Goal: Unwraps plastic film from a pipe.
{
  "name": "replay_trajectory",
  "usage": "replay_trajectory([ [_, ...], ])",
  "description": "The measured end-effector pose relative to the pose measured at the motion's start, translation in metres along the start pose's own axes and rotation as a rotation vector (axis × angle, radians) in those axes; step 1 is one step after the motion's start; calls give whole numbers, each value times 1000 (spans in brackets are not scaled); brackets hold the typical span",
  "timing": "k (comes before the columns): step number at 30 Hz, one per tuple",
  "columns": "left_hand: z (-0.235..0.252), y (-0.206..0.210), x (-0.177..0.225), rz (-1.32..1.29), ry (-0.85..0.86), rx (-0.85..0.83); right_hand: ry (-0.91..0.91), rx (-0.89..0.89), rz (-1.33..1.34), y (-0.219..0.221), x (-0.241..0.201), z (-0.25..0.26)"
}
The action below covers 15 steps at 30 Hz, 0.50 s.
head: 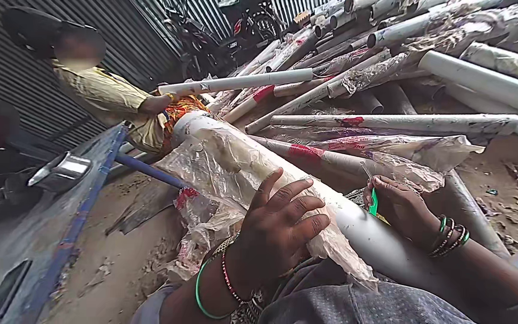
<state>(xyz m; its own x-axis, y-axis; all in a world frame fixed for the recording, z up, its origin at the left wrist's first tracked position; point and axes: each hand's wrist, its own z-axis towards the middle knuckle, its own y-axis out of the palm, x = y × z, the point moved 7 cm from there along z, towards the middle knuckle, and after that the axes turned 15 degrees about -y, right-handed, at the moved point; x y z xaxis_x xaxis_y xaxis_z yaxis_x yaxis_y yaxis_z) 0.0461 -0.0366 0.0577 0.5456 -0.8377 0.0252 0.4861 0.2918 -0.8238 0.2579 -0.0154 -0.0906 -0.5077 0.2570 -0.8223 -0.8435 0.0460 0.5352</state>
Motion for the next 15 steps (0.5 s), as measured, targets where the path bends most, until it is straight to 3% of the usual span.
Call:
replay_trajectory([
  [9, 69, -2, 13, 122, 6, 112, 17, 33, -20, 5, -5, -7],
  [15, 105, 3, -14, 269, -87, 107, -19, -43, -2, 2, -1, -7],
])
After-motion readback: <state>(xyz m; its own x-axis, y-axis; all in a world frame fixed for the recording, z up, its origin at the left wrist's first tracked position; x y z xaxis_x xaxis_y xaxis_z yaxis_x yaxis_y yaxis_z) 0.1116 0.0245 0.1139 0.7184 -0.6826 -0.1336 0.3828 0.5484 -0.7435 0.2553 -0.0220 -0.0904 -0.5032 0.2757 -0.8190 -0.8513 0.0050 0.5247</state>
